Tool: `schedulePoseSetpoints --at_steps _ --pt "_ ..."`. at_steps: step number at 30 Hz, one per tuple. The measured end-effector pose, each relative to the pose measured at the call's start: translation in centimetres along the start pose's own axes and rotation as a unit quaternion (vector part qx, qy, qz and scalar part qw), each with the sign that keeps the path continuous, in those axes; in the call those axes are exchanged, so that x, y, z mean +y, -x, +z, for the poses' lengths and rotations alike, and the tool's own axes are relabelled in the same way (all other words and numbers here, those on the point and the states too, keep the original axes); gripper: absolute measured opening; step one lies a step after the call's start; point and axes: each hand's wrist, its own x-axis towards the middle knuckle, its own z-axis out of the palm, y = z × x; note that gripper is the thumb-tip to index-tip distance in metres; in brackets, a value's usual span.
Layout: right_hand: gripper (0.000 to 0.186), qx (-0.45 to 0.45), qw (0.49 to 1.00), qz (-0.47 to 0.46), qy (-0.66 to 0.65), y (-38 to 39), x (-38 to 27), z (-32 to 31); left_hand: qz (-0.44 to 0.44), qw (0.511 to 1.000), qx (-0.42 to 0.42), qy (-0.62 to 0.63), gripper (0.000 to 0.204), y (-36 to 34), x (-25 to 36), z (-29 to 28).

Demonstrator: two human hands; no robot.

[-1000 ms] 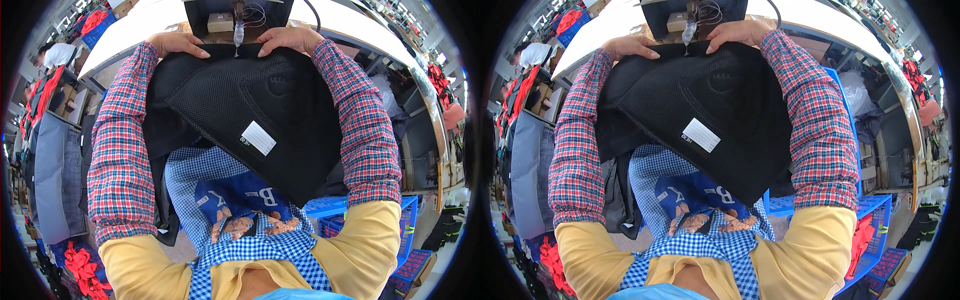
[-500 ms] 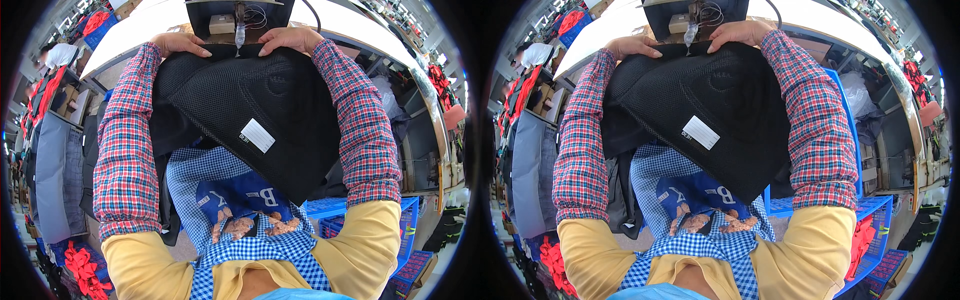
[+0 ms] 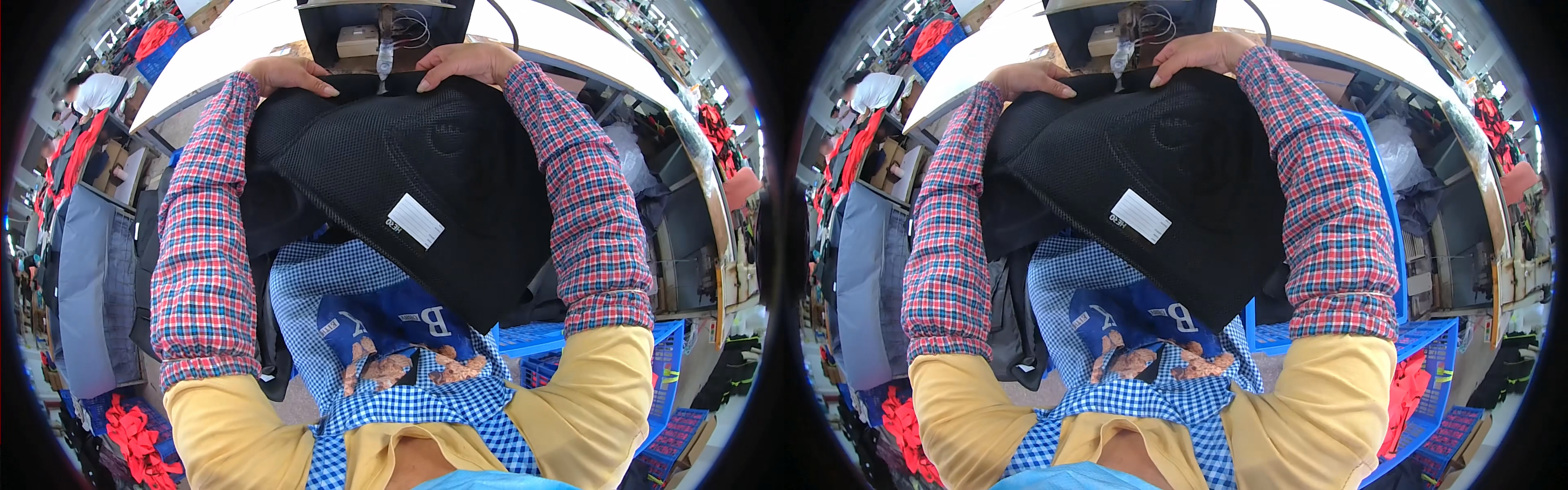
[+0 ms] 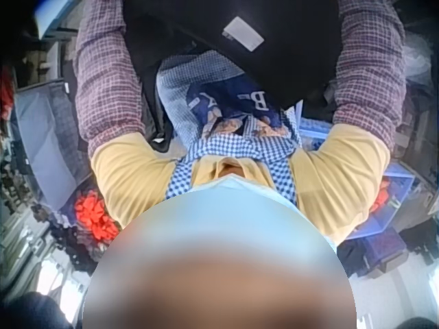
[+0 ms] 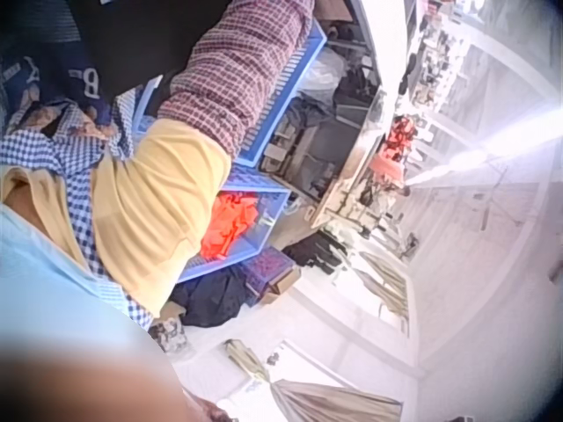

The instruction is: The person is processing black fabric components at a workshop station, using scissors to trim excess and a machine for assembly.

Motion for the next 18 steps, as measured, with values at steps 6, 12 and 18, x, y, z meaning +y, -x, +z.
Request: schedulePoseSetpoints --at_steps 6,12,18 --pt "0.073 0.142 0.986 0.059 -0.065 8.6 3.3 -3.5 0.012 0.999 0.004 0.038 0.046 4.3 -3.5 -0.4" --pt "0.048 0.260 0.915 0.123 0.282 18.9 5.2 -8.0 0.084 0.995 0.000 0.056 0.042 5.7 -1.5 1.2" --pt "0.027 0.178 0.924 -0.337 0.038 18.9 -10.7 8.7 0.114 0.992 0.018 0.047 0.039 8.9 -0.2 4.9"
